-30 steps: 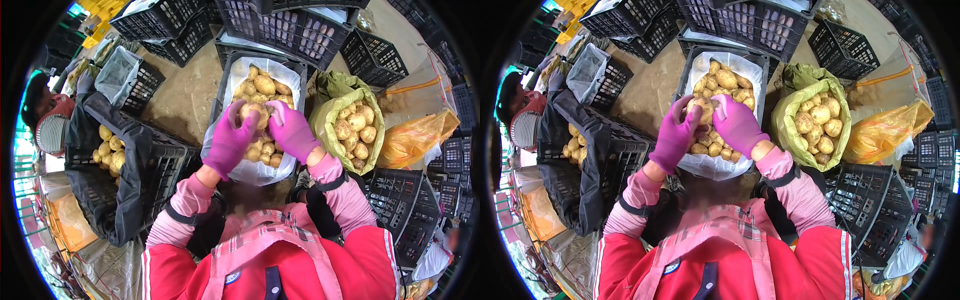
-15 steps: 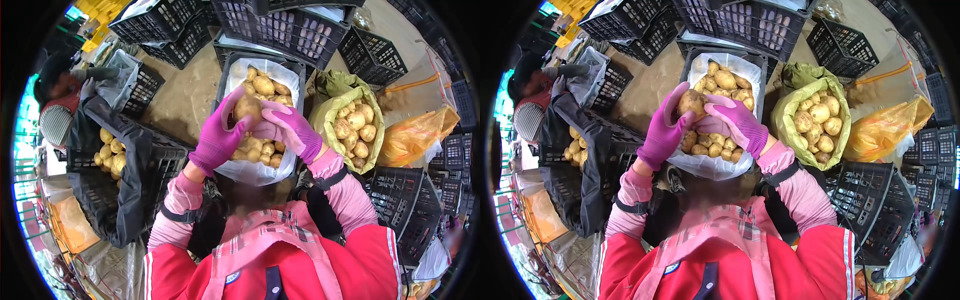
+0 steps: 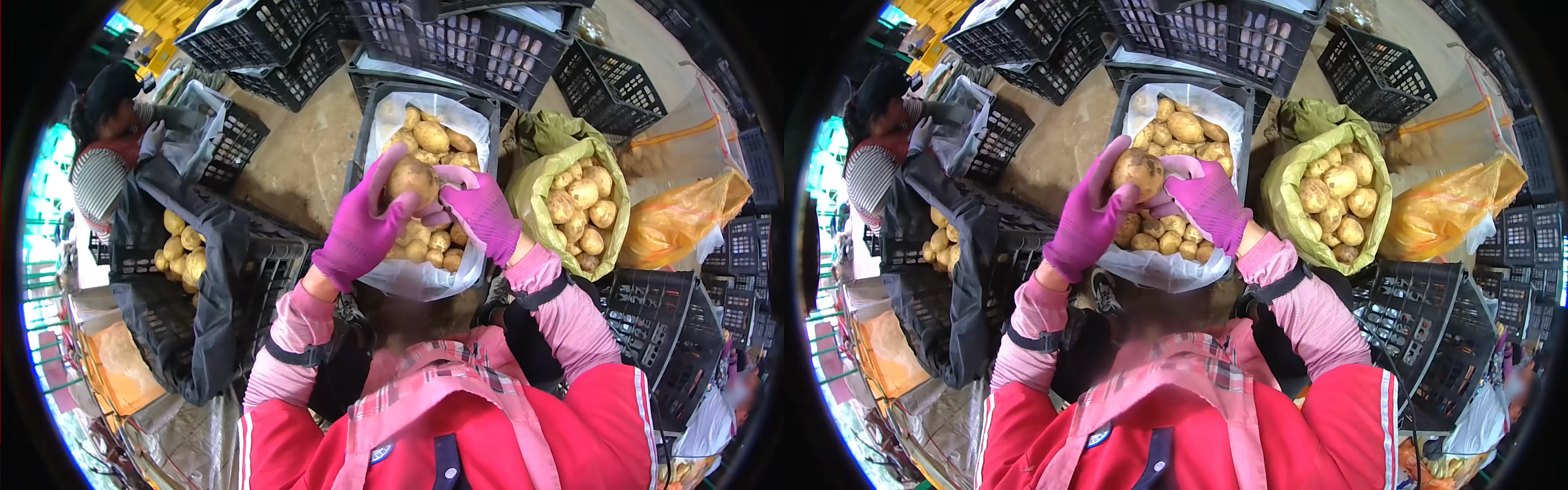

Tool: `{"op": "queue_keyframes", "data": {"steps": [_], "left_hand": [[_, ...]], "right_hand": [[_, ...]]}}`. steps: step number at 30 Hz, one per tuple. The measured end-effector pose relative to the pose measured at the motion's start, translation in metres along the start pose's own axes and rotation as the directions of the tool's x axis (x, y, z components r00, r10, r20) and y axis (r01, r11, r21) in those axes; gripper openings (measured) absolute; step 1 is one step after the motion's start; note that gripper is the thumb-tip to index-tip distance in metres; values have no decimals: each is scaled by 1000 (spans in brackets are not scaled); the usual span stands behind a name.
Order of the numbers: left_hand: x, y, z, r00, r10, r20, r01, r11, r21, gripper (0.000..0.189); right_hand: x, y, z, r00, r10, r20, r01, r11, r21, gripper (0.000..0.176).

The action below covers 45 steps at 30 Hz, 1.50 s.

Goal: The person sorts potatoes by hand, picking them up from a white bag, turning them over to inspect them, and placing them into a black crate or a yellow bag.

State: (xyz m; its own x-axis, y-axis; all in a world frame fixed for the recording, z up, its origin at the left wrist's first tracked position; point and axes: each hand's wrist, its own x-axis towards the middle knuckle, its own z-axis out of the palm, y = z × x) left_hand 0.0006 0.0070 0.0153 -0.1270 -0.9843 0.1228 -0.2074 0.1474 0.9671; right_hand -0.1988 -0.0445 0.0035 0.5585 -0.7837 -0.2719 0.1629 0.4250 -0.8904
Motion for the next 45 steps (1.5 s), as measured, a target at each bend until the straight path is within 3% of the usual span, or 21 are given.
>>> {"op": "queue_keyframes", "data": {"steps": [4,7,10,15,16,18,22,27,30,36,39,42,45], "left_hand": [[4,1,-9,987,-151,61,163,933,-319,62],[5,0,-13,980,-179,89,198,923,-328,61],[7,-11,-7,997,-76,23,79,989,-129,61],[6,-15,3,999,-25,-20,25,999,31,60],[6,-16,5,999,-8,-32,9,998,57,60],[4,-18,8,998,-66,-25,64,996,-66,59],[4,-9,7,992,-122,30,125,954,-271,61],[6,-8,-6,999,-23,48,26,998,-53,60],[4,-11,-4,998,8,66,-8,1000,-1,63],[5,1,-5,995,-7,104,13,998,-54,65],[6,-1,-6,995,-1,100,7,998,-64,65],[5,-2,-6,993,25,116,-18,998,-59,64],[5,-4,-7,990,10,140,6,994,-112,63]], "right_hand": [[0,-4,-5,995,43,88,-63,969,240,45],[-4,-13,-1,993,82,87,-102,961,258,46],[-2,-9,-1,995,60,76,-74,978,194,48],[2,6,-5,1000,-10,4,10,989,150,47],[1,5,-5,999,-35,-13,36,998,58,47],[-5,-1,-3,995,-88,-41,82,988,-127,46],[-1,10,-5,996,-56,-65,64,990,128,45],[-1,-5,-7,996,87,-6,-80,943,322,44],[-3,-9,-4,995,99,-7,-96,980,177,50],[-4,-7,-9,999,17,28,-21,986,167,49],[-4,-12,-3,997,54,-50,-47,991,128,40],[-3,0,-11,999,-40,-5,40,991,125,44],[0,-1,-12,1000,-5,-21,9,984,180,42]]}}
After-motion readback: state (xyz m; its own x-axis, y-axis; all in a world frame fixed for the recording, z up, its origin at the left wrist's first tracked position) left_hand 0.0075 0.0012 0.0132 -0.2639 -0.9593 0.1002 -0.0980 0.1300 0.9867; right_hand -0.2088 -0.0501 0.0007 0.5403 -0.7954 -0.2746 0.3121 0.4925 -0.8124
